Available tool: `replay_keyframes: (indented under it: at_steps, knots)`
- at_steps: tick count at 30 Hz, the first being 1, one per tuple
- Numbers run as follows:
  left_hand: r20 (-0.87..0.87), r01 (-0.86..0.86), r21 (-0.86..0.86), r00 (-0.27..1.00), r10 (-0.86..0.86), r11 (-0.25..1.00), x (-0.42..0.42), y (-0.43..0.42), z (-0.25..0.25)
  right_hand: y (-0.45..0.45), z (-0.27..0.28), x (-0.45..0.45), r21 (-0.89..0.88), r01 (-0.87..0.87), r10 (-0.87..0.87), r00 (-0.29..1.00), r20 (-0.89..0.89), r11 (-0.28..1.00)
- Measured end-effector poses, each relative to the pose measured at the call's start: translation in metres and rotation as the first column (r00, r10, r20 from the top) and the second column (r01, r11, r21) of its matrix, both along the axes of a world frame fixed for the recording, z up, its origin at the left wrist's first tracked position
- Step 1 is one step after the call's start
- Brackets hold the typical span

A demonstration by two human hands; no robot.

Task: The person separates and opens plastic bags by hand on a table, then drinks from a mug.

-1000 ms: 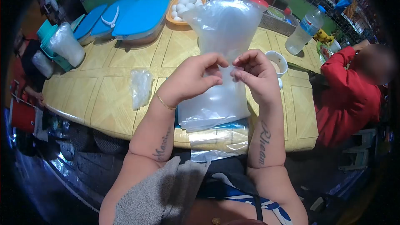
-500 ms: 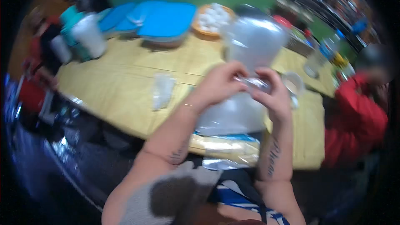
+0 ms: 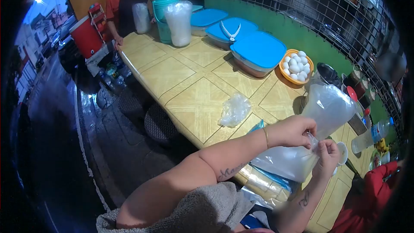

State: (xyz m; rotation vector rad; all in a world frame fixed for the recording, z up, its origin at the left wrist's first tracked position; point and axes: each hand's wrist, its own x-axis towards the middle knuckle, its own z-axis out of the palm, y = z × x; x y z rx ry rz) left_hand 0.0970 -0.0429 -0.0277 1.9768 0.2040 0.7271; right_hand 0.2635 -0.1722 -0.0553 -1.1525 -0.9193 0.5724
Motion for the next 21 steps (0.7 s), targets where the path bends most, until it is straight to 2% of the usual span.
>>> replay_keyframes:
  at_steps: [4, 7, 10, 11, 14, 16, 18, 19, 21]
  knots:
    - [-0.052, -0.021, 0.015, 0.998, 0.022, 1.0, -0.001, 0.002, 0.003, 0.0, 0.0, 0.004, -0.002, -0.075, 0.075, 0.996, 0.046, 0.997]
    - [-0.084, -0.053, 0.049, 0.995, 0.057, 0.997, -0.004, -0.002, 0.01, -0.001, 0.0, 0.006, -0.091, -0.042, 0.051, 0.994, 0.101, 0.995]
    - [0.013, -0.092, 0.103, 0.996, 0.091, 0.99, 0.002, 0.001, 0.002, 0.002, 0.012, -0.013, 0.023, -0.11, 0.109, 0.993, 0.035, 0.994]
    - [0.006, -0.097, 0.075, 0.995, 0.097, 0.992, 0.004, 0.001, -0.001, 0.001, 0.021, -0.021, -0.035, -0.033, 0.034, 0.999, 0.033, 0.999]
    - [-0.02, -0.076, 0.087, 0.997, 0.078, 0.993, 0.002, 0.002, 0.004, -0.001, 0.013, -0.008, -0.02, -0.083, 0.083, 0.996, 0.013, 0.996]
    - [0.051, -0.054, 0.027, 0.997, 0.052, 0.998, 0.007, 0.0, -0.002, -0.001, 0.013, -0.007, -0.02, -0.039, 0.039, 0.999, -0.021, 0.999]
    - [0.055, 0.055, -0.152, 0.997, -0.047, 0.987, 0.006, -0.004, 0.0, 0.004, 0.004, -0.005, 0.071, -0.042, 0.048, 0.996, -0.079, 0.997]
    - [0.056, 0.099, -0.246, 0.995, -0.088, 0.964, 0.005, -0.005, 0.0, 0.003, 0.008, -0.008, 0.047, -0.028, 0.031, 0.997, -0.068, 0.998]
    - [0.074, 0.03, -0.075, 0.997, -0.025, 0.997, 0.007, -0.004, -0.002, 0.0, 0.014, -0.012, -0.013, -0.016, 0.016, 0.999, -0.047, 1.0]
